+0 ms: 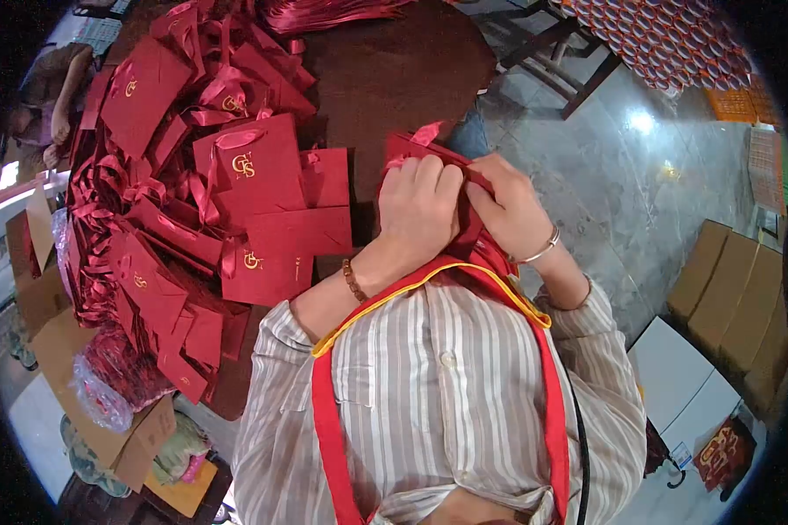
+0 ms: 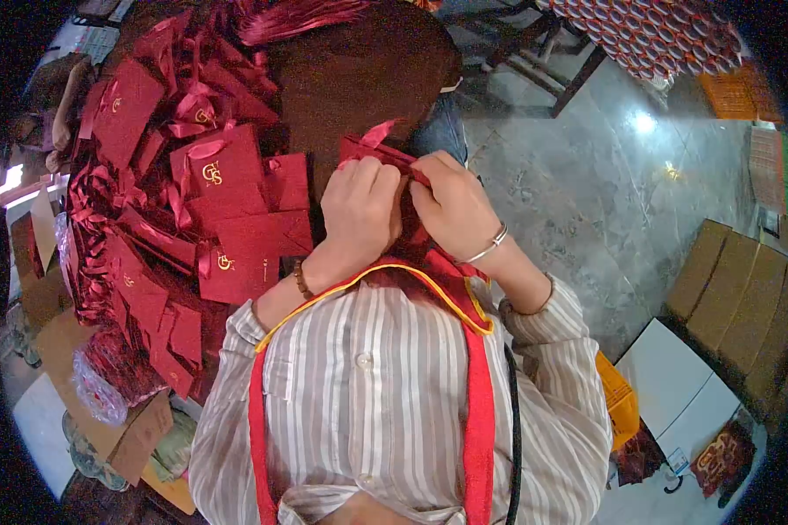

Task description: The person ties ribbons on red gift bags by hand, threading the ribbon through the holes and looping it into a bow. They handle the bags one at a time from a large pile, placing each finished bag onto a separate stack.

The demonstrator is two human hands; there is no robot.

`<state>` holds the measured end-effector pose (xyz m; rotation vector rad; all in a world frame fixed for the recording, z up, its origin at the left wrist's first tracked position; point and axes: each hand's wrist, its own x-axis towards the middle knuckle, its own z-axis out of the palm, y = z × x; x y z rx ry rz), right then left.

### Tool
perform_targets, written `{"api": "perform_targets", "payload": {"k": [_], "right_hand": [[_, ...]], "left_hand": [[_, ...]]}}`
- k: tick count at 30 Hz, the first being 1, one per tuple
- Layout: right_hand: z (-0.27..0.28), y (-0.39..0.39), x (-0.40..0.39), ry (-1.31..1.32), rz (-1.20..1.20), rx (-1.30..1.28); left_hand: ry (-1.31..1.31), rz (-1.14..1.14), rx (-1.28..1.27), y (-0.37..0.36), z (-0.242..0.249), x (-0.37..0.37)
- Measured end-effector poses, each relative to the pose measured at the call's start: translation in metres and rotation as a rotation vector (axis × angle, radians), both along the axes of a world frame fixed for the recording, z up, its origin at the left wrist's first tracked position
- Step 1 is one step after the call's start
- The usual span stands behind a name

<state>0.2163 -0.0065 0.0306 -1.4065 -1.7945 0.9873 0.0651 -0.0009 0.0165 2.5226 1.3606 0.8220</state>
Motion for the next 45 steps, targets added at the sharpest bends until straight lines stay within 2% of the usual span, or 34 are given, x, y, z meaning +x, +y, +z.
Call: {"api": "perform_targets", "payload": {"k": [4,13,15,18,22,25,28,36,43,45], "right_hand": [[0.003,-0.001,0.0,0.012,0.011,-0.001],[0.006,-0.008,-0.003,-0.008,-0.027,0.002],[0.008,-0.014,-0.003,-0.142,-0.104,0.013],[0.004,-0.019,-0.003,-0.168,-0.146,0.008],[0.004,-0.02,-0.005,-0.139,-0.171,0.044],[0.002,-0.02,-0.004,-0.143,-0.183,0.043],[0.0,-0.018,-0.002,-0.141,-0.18,0.039],[0.003,-0.018,-0.004,-0.166,-0.174,0.069],[0.004,-0.024,-0.013,-0.209,-0.177,0.124],[0.002,-0.023,-0.011,-0.206,-0.187,0.1]], "left_hand": [[-0.094,0.013,0.122,0.005,-0.001,0.003],[-0.114,-0.01,0.107,0.001,-0.007,0.003],[-0.108,0.001,0.097,0.001,-0.006,0.005],[-0.108,-0.011,0.085,0.0,-0.004,0.009],[-0.12,-0.026,0.086,0.001,-0.008,0.011],[-0.231,-0.057,0.04,-0.001,-0.013,0.008],[-0.214,-0.087,-0.062,-0.005,-0.007,0.001],[-0.019,-0.066,0.089,-0.004,-0.003,-0.003],[0.027,-0.061,0.11,-0.004,0.001,-0.001],[-0.052,-0.06,0.114,-0.003,-0.002,-0.001]]}}
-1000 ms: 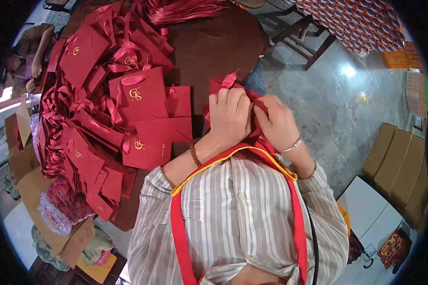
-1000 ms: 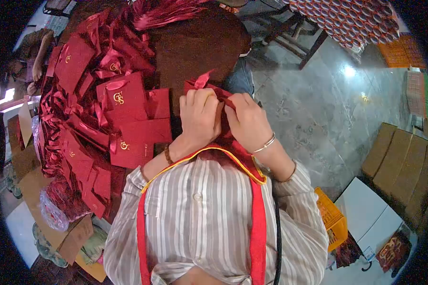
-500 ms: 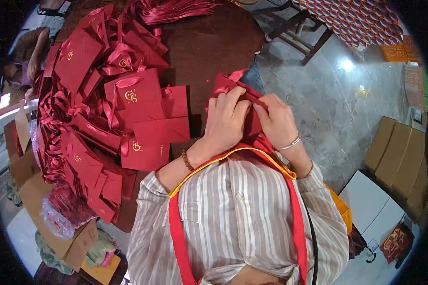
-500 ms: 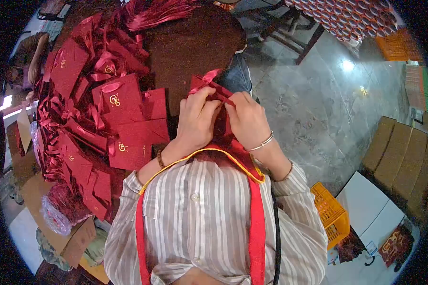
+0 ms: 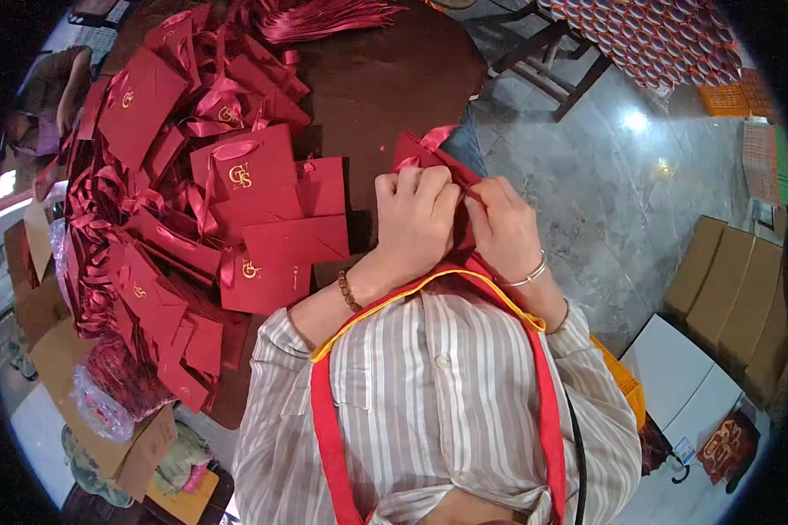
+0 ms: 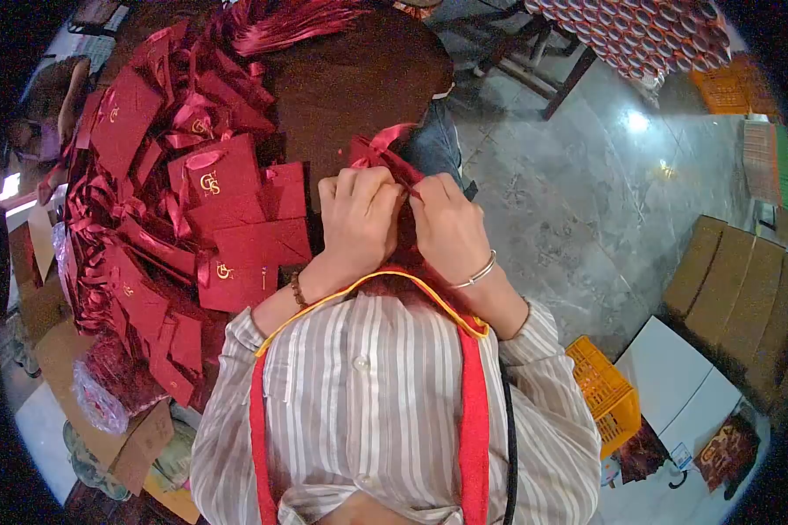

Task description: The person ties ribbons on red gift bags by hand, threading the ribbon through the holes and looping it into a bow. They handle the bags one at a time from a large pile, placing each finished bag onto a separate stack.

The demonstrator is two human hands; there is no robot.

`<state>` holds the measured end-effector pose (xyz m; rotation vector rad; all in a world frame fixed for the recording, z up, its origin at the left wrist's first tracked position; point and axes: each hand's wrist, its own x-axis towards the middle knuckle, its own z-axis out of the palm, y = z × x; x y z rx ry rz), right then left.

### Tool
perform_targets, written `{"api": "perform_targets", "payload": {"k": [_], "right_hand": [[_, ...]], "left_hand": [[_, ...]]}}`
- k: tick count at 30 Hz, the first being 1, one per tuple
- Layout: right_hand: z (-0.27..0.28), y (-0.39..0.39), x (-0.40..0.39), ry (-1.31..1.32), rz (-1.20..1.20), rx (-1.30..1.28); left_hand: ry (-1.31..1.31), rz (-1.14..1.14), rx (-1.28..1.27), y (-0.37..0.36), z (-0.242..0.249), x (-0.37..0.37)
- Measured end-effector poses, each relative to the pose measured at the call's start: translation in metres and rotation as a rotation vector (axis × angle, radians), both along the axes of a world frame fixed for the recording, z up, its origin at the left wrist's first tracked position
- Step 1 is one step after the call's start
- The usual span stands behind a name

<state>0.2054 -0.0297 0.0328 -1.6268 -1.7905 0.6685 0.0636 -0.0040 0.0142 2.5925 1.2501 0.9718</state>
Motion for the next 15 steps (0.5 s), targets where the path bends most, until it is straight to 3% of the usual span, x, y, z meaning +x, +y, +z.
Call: {"api": "perform_targets", "payload": {"k": [7,15], "right_hand": [[0.005,0.008,0.011,0.141,0.106,-0.057],[0.003,0.007,0.006,0.191,0.157,-0.009]], "left_hand": [[-0.221,-0.002,-0.203,0.009,0.017,-0.016],[-0.111,-0.027,-0.069,0.019,0.012,-0.022]]}}
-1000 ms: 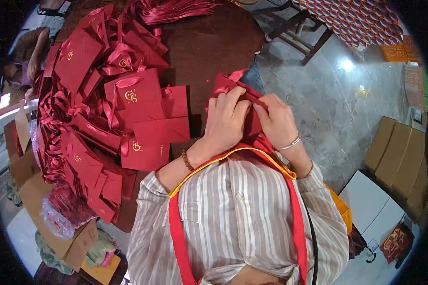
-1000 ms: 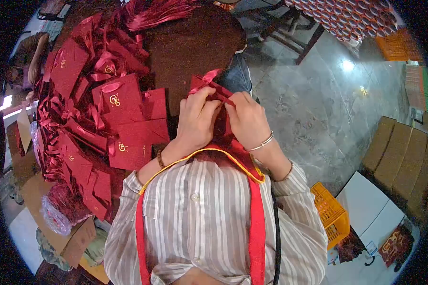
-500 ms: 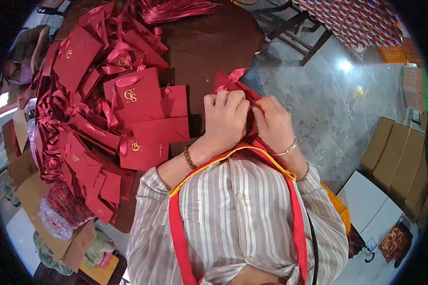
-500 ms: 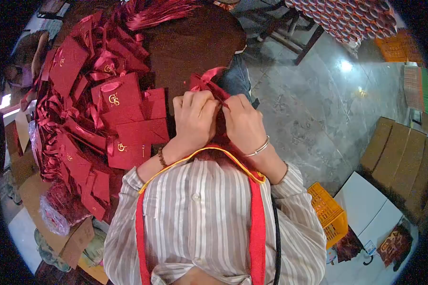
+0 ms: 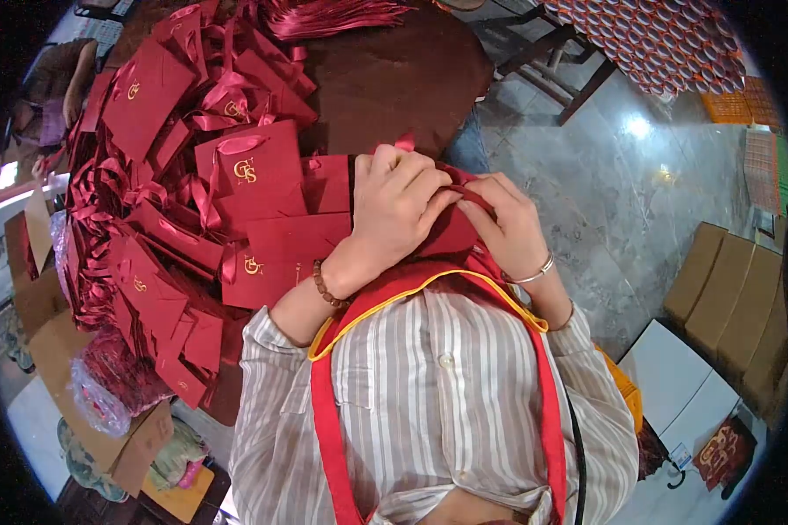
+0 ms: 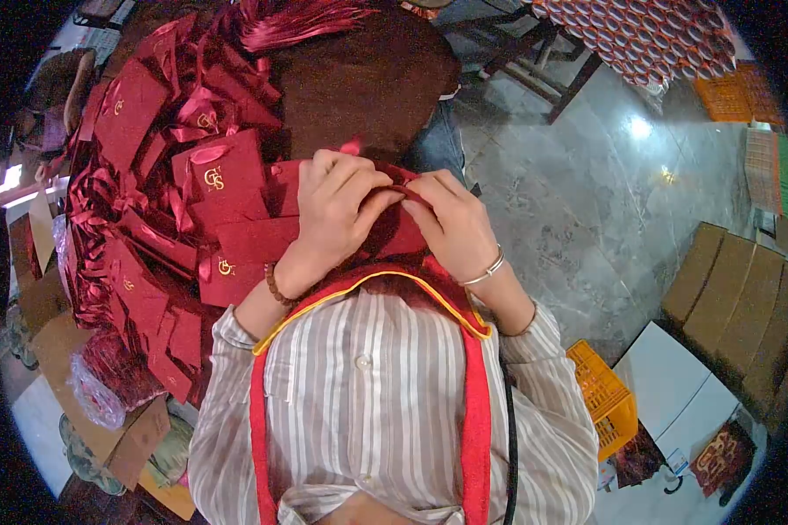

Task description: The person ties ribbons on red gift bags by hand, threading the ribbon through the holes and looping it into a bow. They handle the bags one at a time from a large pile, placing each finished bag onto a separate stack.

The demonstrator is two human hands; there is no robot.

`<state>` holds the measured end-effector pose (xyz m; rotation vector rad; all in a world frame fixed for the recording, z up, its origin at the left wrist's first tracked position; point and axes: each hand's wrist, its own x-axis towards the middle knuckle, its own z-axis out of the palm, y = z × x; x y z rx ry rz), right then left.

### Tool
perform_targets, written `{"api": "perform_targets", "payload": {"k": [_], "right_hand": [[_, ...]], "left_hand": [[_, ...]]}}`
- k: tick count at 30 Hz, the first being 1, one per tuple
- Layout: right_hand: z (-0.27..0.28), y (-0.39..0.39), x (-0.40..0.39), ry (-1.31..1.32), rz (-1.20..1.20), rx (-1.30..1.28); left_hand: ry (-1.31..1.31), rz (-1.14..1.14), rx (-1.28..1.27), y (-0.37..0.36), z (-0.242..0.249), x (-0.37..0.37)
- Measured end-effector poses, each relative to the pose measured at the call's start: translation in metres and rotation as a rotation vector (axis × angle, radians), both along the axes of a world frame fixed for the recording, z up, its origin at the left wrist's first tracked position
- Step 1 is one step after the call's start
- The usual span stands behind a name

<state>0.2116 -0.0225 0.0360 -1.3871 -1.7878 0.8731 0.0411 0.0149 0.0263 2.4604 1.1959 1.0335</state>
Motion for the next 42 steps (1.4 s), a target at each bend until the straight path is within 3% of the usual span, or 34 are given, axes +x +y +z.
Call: {"api": "perform_targets", "payload": {"k": [1,3,4,10,13,20,29,32,34,36,37,38,41,42], "right_hand": [[0.0,-0.001,0.0,0.0,0.0,0.0],[-0.001,-0.004,0.003,0.036,0.048,-0.043],[-0.001,-0.005,0.003,0.035,0.049,-0.047],[0.006,-0.001,-0.008,-0.038,0.105,0.08],[0.001,-0.001,-0.007,-0.06,0.066,0.081],[-0.006,0.002,-0.007,-0.028,0.04,0.103],[-0.006,0.008,-0.004,-0.034,0.07,0.041],[-0.003,0.009,-0.001,0.003,0.147,0.007],[-0.001,0.01,0.002,0.03,0.186,-0.001],[0.002,0.012,0.005,0.083,0.249,-0.142],[0.002,0.013,0.006,0.083,0.247,-0.143],[0.0,0.015,0.007,0.082,0.22,-0.165],[-0.007,0.019,0.006,0.106,0.164,-0.172],[-0.009,0.019,0.005,0.134,0.133,-0.158]], "left_hand": [[0.0,0.0,0.0,0.003,0.003,-0.002],[0.039,-0.198,-0.213,0.014,0.015,-0.012],[0.04,-0.172,-0.416,0.02,0.023,-0.014],[0.308,-0.478,-0.512,0.056,0.044,-0.017],[0.277,-0.495,-1.12,0.071,0.047,-0.011],[0.282,-0.555,-0.966,0.078,0.039,-0.002],[0.245,-0.421,-0.926,0.074,0.028,-0.001],[0.121,-0.31,-0.995,0.091,0.019,-0.005],[-0.101,-0.253,-0.851,0.097,0.027,-0.006],[-0.536,-0.148,-0.913,0.117,0.027,-0.002],[-0.586,-0.188,-0.735,0.123,0.032,-0.002],[-0.585,-0.192,-0.734,0.124,0.035,0.0],[-0.418,-0.366,-1.121,0.105,0.048,0.003],[-0.226,-0.422,-0.691,0.11,0.022,0.002]]}}
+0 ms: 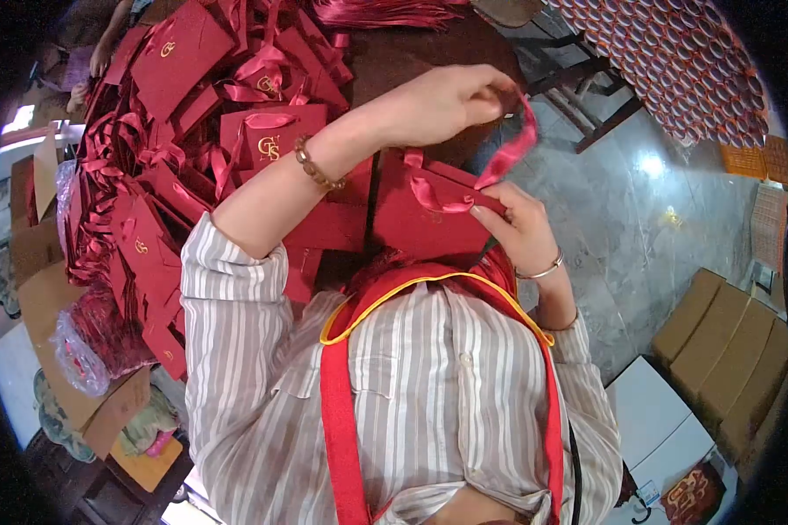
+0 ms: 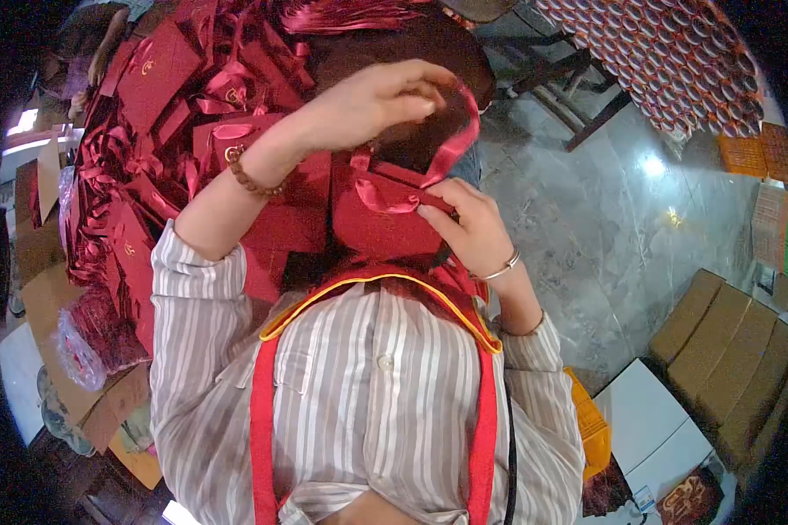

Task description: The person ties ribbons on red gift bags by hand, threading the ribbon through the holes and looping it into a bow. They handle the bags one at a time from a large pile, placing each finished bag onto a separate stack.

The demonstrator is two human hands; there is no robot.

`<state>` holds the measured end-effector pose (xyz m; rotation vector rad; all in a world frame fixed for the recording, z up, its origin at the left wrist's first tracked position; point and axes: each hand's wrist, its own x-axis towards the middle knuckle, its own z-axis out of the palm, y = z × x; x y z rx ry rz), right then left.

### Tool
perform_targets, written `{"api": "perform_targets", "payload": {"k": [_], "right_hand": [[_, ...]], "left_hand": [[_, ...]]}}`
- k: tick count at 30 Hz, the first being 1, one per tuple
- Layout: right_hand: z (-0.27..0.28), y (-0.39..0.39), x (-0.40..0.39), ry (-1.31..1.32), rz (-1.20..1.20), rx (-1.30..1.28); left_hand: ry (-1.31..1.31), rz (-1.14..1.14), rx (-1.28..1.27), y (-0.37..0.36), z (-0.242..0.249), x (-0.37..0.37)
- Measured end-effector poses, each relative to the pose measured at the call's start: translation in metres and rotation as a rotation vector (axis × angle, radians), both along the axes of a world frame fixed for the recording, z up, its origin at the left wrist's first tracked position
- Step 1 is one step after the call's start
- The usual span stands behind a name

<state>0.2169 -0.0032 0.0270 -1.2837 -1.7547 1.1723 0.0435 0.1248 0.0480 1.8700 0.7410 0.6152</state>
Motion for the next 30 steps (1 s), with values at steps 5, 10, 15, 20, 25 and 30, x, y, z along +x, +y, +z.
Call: {"api": "perform_targets", "payload": {"k": [5,10,15,20,25,30], "right_hand": [[-0.008,-0.003,0.008,-0.032,-0.004,0.003],[-0.007,-0.001,0.002,0.05,0.04,-0.1],[-0.005,0.003,0.007,-0.11,0.112,-0.067],[-0.009,0.002,0.007,0.002,0.133,-0.09],[-0.022,0.003,0.007,0.135,0.034,-0.18],[-0.01,0.008,0.008,-0.046,0.133,0.015]], "left_hand": [[0.966,-0.094,0.082,-0.007,0.013,-0.029],[0.388,-0.203,-0.197,-0.008,-0.008,-0.04],[0.268,0.225,-0.017,0.005,-0.036,-0.035],[0.149,-0.104,-0.202,-0.014,-0.015,-0.023],[0.206,-0.14,-0.343,-0.016,-0.006,-0.036],[0.451,-0.361,-0.001,-0.029,0.004,-0.036]]}}
